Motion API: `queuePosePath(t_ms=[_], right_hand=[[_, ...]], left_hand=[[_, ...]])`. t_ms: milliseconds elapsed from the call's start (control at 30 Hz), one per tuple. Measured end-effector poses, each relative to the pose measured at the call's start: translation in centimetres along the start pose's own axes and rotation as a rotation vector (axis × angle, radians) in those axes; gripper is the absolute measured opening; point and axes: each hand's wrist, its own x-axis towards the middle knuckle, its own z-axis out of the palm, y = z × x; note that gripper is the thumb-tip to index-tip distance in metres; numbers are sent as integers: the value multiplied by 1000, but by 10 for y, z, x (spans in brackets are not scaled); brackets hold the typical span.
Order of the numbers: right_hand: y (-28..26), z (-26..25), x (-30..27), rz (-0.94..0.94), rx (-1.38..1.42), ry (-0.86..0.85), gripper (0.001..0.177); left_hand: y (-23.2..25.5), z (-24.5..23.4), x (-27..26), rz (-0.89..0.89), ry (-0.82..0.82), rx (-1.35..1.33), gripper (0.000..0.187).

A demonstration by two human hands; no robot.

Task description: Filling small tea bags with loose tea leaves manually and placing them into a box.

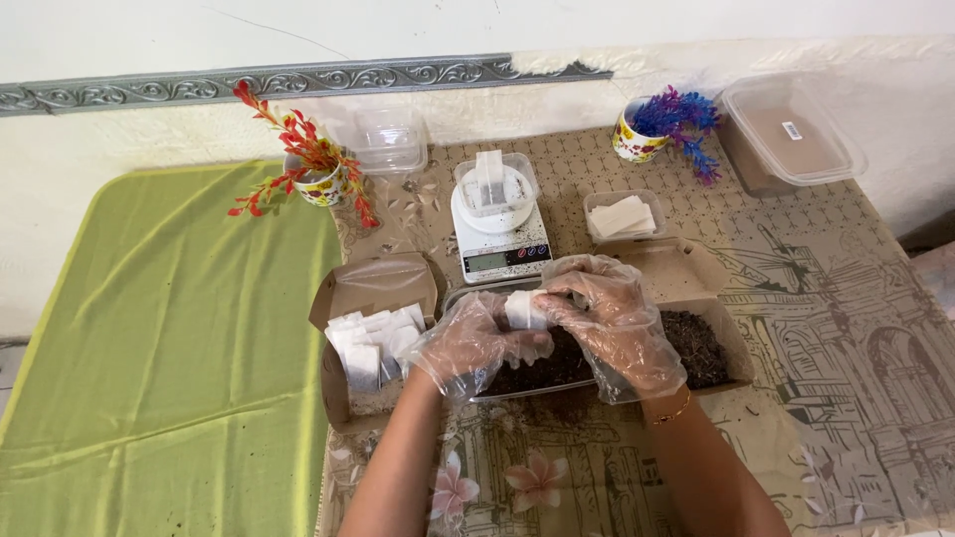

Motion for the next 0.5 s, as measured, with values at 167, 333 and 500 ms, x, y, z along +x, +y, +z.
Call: queuePosePath(t_ms=[167,333,500], right_hand=[[-5,-2,4,-12,-62,-32,7],[20,13,-9,93,-77,-17,11],[51,17,-26,408,313,-93,9]], left_hand=[[1,11,1,18,96,180,33],[-9,1,7,-31,82,186,22],[6,-12,1,-52,113,148,21]])
